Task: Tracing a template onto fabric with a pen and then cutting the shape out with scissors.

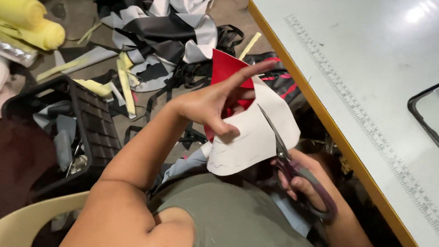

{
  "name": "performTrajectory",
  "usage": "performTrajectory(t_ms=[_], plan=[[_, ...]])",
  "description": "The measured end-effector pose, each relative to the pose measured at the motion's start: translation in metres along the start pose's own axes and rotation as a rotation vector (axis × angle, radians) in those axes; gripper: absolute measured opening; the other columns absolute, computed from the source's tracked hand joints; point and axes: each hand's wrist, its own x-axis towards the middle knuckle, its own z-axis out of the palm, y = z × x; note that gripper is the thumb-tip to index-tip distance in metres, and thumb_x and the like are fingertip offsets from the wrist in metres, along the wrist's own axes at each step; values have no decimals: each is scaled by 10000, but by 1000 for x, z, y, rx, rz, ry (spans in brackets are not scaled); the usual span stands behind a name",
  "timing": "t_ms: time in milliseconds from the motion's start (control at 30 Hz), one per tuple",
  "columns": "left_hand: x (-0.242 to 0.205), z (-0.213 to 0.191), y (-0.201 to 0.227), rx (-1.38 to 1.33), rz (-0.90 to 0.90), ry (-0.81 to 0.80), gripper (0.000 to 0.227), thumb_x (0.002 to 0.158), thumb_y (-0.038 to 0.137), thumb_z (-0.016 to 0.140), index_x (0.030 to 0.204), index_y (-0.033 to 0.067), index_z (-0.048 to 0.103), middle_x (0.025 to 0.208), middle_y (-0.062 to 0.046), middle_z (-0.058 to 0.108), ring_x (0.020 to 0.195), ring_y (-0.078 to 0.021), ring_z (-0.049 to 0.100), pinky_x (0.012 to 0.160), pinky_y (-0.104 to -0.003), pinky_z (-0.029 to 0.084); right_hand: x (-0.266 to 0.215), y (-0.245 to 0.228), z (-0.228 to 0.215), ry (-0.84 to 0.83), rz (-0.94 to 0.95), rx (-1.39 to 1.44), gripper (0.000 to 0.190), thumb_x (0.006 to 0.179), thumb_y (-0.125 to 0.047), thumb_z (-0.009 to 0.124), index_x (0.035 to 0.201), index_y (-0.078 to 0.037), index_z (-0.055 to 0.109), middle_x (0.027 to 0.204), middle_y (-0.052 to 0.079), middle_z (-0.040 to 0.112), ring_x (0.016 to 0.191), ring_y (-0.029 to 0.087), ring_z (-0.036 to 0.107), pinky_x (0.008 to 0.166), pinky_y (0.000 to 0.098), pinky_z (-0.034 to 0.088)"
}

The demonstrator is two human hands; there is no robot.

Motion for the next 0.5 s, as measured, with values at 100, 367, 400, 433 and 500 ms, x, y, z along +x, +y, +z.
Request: performTrajectory(t_ms=[100,367,400,433,500], plan=[[-5,-17,-20,-131,-49,-13,1142,875,114,790,1695,226,3,852,32,269,718,-109,271,643,-241,308,22,0,4,-123,2,-90,793,915,-684,643,1236,29,515,798,58,567,538,96,495,510,212,380],[-29,-29,-48,-42,70,545,1178,886,-26,864,1644,342,40,1614,-322,493,729,-16,563,700,-167,543,69,19,27,186,-320,119,725,920,-552,807,1323,-68,447,867,115,589,631,129,566,481,229,482],[-25,-20,-50,-47,72,541,1178,886,-26,864,1644,342,40,1614,-322,493,729,-16,563,700,-167,543,75,25,20,191,-319,115,725,920,-552,807,1323,-68,447,867,115,589,631,129,566,481,229,482],[-21,-11,-51,-127,153,613,1176,874,-46,877,1654,336,84,1602,-297,519,725,-21,547,666,-157,536,80,31,14,256,-340,-11,849,853,-591,803,1393,-77,397,1132,99,533,974,169,536,824,299,445],[-11,7,-56,-222,226,682,1174,862,-66,889,1663,329,127,1591,-272,545,720,-26,530,632,-148,528,85,38,11,331,-347,-136,980,785,-629,799,1463,-85,346,1396,85,475,1317,209,506,1166,369,408]])
